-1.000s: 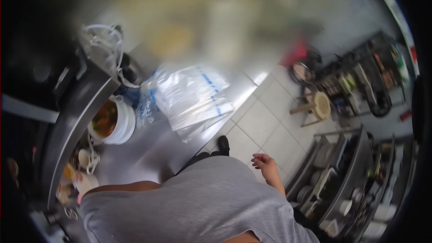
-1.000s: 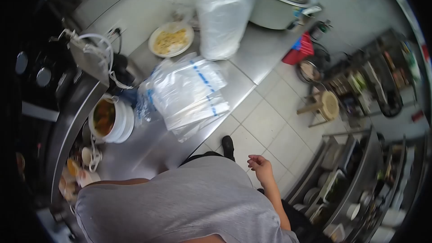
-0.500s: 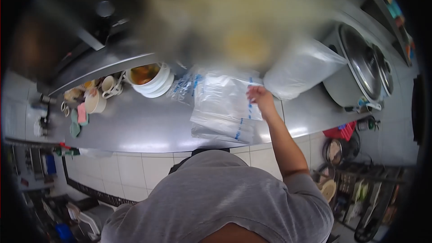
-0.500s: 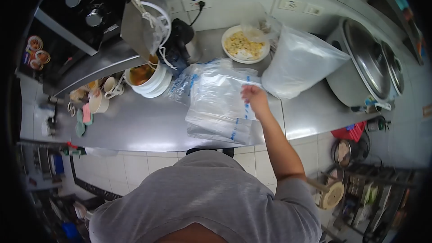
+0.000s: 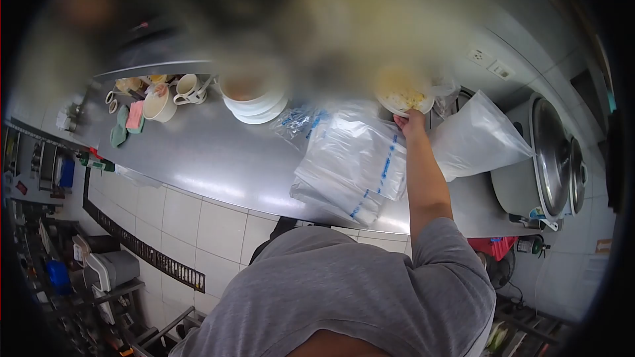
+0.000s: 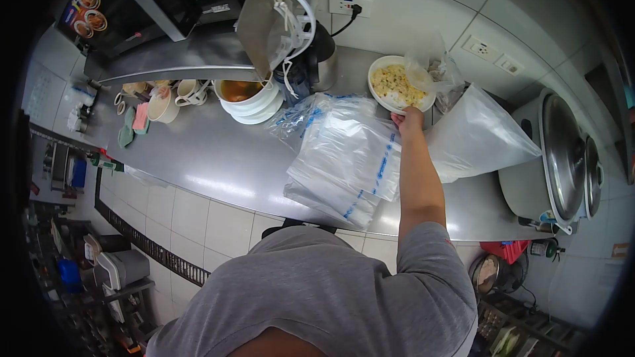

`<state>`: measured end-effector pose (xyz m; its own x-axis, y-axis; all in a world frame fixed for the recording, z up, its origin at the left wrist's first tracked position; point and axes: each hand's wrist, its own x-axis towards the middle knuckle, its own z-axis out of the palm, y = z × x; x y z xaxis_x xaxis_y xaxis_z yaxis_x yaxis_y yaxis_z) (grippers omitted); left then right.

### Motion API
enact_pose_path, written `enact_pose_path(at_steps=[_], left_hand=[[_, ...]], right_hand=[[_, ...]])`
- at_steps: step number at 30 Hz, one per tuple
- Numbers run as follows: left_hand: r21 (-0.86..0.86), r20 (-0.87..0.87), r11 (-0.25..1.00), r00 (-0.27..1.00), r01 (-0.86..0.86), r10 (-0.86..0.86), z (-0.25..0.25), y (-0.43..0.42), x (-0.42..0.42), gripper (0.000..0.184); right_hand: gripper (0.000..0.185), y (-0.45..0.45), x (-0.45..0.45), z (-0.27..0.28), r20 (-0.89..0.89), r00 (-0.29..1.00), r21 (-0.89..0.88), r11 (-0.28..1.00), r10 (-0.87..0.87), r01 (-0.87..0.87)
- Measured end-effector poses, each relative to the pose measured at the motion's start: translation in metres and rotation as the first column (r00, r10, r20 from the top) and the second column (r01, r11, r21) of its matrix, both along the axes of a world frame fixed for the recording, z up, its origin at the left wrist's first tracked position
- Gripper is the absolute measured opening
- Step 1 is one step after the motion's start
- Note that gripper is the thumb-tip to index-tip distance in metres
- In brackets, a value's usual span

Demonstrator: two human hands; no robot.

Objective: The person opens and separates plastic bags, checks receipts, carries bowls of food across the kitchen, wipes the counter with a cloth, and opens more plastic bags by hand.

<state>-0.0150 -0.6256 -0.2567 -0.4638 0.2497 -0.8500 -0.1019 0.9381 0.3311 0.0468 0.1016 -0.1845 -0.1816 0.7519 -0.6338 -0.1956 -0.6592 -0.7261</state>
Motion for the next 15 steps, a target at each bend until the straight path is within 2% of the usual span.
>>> enact_pose_path(at_steps=[3, 5, 9, 10, 12, 13, 15], left_hand=[[0.007, 0.001, 0.999, 0.999, 0.043, -0.043, -0.002, 0.006, -0.015, 0.024], [0.022, -0.012, 0.994, 0.994, 0.111, -0.111, -0.004, 0.013, -0.034, 0.024], [0.06, -0.039, 0.96, 0.962, 0.272, -0.27, -0.01, 0.037, -0.083, 0.024], [0.069, -0.047, 0.945, 0.947, 0.32, -0.318, -0.011, 0.045, -0.097, 0.024], [0.082, -0.065, 0.902, 0.905, 0.424, -0.42, -0.015, 0.061, -0.126, 0.024], [0.086, -0.074, 0.875, 0.879, 0.477, -0.472, -0.016, 0.07, -0.14, 0.024], [0.09, -0.088, 0.804, 0.809, 0.588, -0.581, -0.02, 0.092, -0.168, 0.025]], right_hand=[[0.024, -0.028, 0.007, 0.012, -0.027, 1.0, 0.081, 0.997, 0.014, -0.012], [0.02, -0.061, 0.018, 0.03, -0.129, 0.989, 0.161, 0.985, 0.078, -0.057], [0.022, -0.156, 0.06, 0.089, -0.196, 0.971, 0.113, 0.987, 0.137, -0.117], [0.022, -0.181, 0.076, 0.103, -0.195, 0.978, 0.112, 0.992, 0.074, -0.053], [0.029, -0.24, 0.11, 0.127, -0.229, 0.962, 0.134, 0.983, 0.151, -0.122], [0.029, -0.27, 0.127, 0.139, -0.23, 0.97, 0.127, 0.991, 0.074, -0.045], [0.038, -0.332, 0.16, 0.155, -0.188, 0.982, 0.149, 0.989, 0.027, 0.001]])
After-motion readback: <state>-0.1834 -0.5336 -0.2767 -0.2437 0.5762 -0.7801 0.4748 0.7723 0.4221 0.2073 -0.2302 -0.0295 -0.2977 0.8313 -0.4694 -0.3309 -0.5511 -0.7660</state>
